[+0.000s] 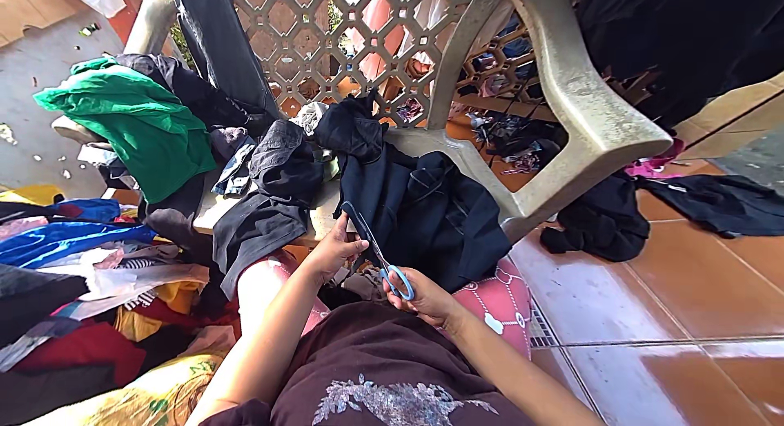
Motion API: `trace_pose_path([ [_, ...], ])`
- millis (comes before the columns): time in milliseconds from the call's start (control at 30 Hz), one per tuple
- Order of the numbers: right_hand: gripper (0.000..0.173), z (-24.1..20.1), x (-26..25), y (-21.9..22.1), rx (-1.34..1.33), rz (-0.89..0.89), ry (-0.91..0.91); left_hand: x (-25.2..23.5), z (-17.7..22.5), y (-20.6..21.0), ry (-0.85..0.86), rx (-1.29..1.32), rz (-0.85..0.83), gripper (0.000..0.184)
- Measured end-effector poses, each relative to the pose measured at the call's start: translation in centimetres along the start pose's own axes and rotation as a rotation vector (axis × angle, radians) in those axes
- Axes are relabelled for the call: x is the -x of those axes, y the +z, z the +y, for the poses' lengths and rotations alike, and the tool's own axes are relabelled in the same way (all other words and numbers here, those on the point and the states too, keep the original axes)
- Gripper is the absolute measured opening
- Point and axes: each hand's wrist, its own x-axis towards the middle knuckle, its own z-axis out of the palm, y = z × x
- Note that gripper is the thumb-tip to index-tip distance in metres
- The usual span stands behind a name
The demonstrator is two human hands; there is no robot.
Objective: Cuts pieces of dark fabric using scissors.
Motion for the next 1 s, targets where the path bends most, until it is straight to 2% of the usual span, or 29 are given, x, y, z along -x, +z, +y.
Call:
trace_pose_path([
  [233, 0.017, 0.47, 0.36, -0.27, -0.056, -0.018, 0.017, -0.05, -0.78, -0.55, 0.033, 0.070, -0.053, 0.096],
  [433, 0.029, 0.23, -0.01, -0.29, -0.098, -0.091, 0.025, 0.19, -0.69, -0.56, 0.013, 0.045, -0.126, 0.101],
  [633, 0.019, -0.09, -0.07, 0.41, -0.073, -0.008, 0.000, 0.25, -0.78, -0.40, 0.019, 0.066, -0.136, 0.100],
  [800, 0.015, -0.11, 0.15, 0.04, -0.031, 0.002, -0.002, 0.34, -0.84, -0.64, 0.021, 0.026, -0.088, 0.085],
  [833, 0.015, -0.19, 0.18, 0.01, -0.018, 0.007, -0.003, 0.31, -0.75, -0.63, 0.038, 0.019, -0.056, 0.076],
  [933, 0.014, -0.28, 0.17, 0.03, 0.014, 0.003, 0.005, 0.12, -0.37, -0.23, 0.116, 0.104, 0.114, 0.031],
  [1000, 0.015, -0.22, 0.19, 0.07, 0.015, -0.004, 0.012, -0.03, -0.17, -0.03, 0.159, 0.145, 0.187, 0.019],
])
